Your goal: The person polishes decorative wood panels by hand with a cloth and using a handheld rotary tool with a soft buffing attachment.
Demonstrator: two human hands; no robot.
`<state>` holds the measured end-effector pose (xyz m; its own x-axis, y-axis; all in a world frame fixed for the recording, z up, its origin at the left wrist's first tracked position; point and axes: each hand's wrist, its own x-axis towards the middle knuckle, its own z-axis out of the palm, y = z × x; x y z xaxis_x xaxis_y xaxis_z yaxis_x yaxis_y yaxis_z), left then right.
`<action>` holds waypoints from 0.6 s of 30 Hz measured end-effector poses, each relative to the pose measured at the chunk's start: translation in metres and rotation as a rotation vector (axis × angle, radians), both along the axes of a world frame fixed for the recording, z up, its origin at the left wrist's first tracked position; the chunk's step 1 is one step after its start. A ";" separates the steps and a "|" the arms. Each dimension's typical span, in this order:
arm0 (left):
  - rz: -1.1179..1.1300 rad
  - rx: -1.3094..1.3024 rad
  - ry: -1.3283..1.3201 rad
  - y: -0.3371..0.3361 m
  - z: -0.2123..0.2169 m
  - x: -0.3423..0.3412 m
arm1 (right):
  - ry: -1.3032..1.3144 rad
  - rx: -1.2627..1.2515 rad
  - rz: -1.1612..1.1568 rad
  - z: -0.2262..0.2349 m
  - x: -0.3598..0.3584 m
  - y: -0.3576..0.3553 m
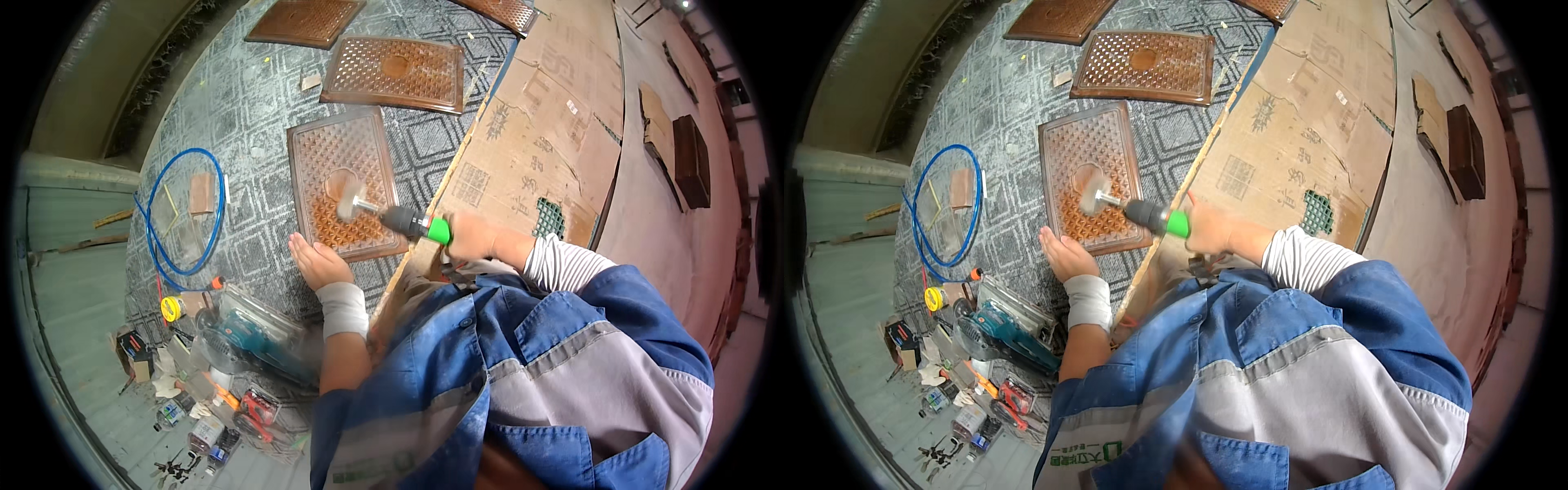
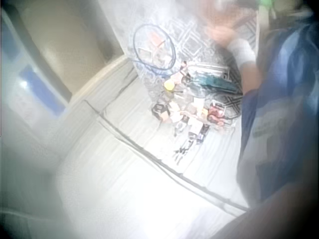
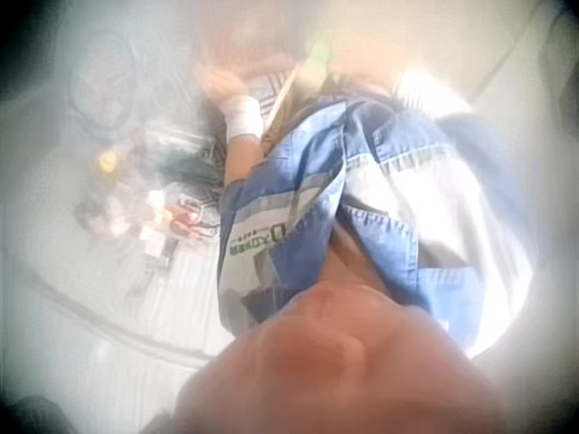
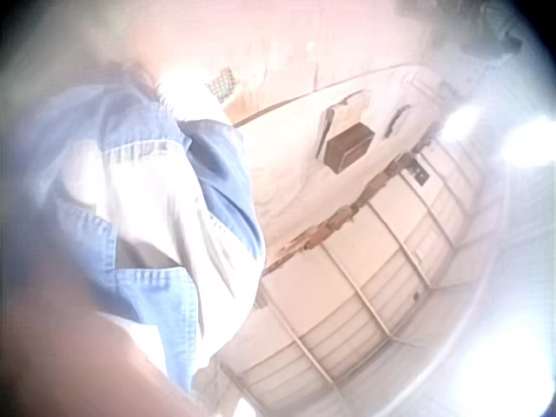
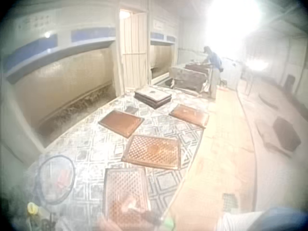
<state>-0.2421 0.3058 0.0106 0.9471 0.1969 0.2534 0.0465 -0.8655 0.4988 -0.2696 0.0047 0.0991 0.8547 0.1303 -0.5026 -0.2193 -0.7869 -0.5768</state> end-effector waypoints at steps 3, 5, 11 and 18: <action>0.013 0.016 0.002 0.003 -0.004 -0.002 | 0.232 -0.007 -0.173 0.040 0.022 0.005; 0.018 0.053 -0.022 0.004 -0.006 0.000 | 0.296 -0.065 -0.108 0.041 0.031 0.001; 0.007 -0.028 0.002 0.011 -0.009 -0.005 | 0.095 0.061 -0.167 0.012 0.038 0.018; -0.076 -0.144 0.164 0.026 0.012 -0.042 | 0.039 -0.137 -0.115 0.003 0.060 0.008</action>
<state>-0.2841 0.3314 0.0228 0.9868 0.1462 0.0696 0.0741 -0.7898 0.6089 -0.2092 0.0123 0.1024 0.8395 -0.0391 -0.5420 -0.3325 -0.8258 -0.4554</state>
